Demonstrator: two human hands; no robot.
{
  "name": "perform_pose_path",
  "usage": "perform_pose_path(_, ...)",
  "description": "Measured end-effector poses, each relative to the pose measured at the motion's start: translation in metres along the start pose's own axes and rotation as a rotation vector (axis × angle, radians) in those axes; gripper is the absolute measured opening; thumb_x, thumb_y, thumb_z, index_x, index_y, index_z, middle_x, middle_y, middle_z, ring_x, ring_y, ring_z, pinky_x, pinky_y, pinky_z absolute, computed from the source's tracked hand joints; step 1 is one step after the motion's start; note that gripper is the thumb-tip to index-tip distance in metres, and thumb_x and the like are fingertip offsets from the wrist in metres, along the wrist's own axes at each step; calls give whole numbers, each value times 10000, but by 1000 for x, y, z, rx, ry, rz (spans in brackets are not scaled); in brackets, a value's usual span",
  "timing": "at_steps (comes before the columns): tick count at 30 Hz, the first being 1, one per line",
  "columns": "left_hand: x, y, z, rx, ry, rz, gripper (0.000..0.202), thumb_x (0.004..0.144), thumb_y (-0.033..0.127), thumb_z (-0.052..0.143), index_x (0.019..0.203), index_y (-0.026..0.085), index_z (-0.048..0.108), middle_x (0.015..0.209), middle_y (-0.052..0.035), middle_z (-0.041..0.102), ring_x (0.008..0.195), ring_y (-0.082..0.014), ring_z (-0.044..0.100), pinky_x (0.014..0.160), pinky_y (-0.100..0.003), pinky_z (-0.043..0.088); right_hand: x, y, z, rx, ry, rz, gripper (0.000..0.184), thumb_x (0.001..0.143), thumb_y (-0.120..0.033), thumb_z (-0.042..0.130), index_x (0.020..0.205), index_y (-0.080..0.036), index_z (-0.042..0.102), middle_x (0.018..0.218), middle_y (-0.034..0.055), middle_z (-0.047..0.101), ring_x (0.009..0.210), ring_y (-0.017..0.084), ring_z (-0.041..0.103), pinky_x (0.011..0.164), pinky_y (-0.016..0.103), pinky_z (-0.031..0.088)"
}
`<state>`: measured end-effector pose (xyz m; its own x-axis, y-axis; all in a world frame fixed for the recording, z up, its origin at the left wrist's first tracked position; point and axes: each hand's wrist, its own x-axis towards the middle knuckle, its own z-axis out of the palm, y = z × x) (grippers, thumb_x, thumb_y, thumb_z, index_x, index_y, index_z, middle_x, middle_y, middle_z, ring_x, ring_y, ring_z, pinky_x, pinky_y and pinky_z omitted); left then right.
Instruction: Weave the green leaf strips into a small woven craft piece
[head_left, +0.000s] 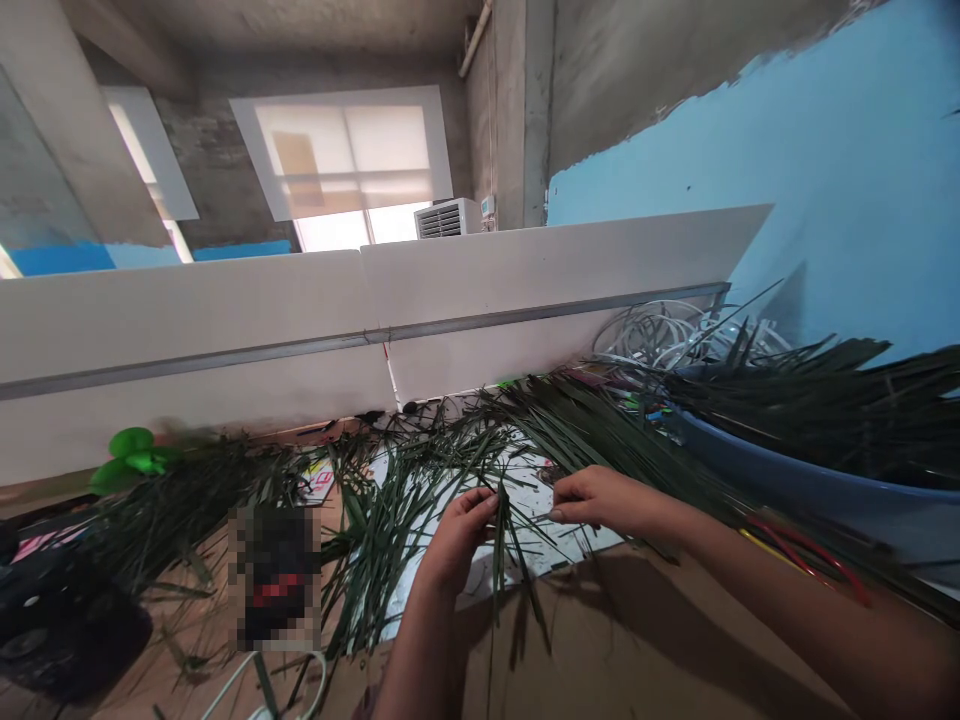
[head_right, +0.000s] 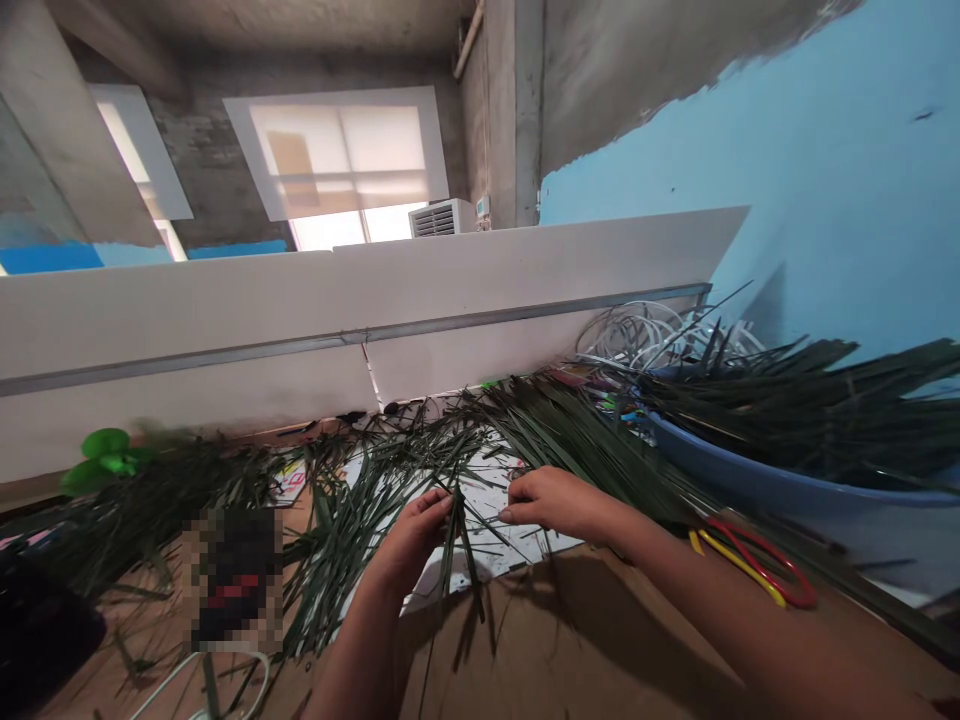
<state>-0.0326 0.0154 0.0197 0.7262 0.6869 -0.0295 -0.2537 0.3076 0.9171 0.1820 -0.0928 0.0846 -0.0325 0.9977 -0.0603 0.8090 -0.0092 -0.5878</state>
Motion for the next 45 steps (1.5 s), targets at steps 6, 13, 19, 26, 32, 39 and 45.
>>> perform_pose_path(6,1,-1,-1,20,-7,-2,376,662,441,858,773,153,643,714,18,555,641,-104,466,636,-231,356,0,-2,-2,-44,-9,-7,282,831,-439,626,704,-202,713,605,23,605,565,163,507,521,270,258)
perform_pose_path(13,1,-2,-3,3,-5,-6,365,660,431,862,759,157,642,684,31,531,622,-97,453,622,-228,351,3,-4,-1,-116,-7,-24,280,835,-430,630,689,-206,713,589,10,574,558,148,469,521,271,227)
perform_pose_path(19,1,-3,-3,7,0,-5,377,649,430,866,768,150,645,699,19,556,639,-103,467,632,-231,364,5,1,3,-192,34,-44,247,828,-406,640,716,-212,744,582,-2,567,569,141,448,539,271,225)
perform_pose_path(26,5,-4,-8,-20,121,28,399,611,409,885,786,160,627,718,35,538,618,-78,448,574,-202,309,-6,-9,-5,-122,123,-11,324,859,-474,592,772,-197,737,644,7,613,621,156,500,558,259,263)
perform_pose_path(32,3,-3,-5,-62,151,70,406,603,399,894,760,158,608,684,43,537,570,-62,450,553,-202,303,-12,-26,4,-37,119,-50,321,859,-478,591,786,-199,734,674,0,636,640,158,514,571,260,283)
perform_pose_path(39,5,-4,-4,-54,175,75,440,570,415,910,756,157,605,663,44,554,550,-65,457,567,-214,340,-3,-40,26,-115,116,13,285,857,-445,604,754,-210,728,665,11,667,630,168,547,561,271,258)
perform_pose_path(45,7,-6,-6,-37,180,97,423,584,420,899,763,159,618,642,35,566,546,-80,485,574,-224,353,5,-36,33,-144,140,62,315,865,-473,593,711,-215,688,654,11,650,635,169,544,563,272,235)
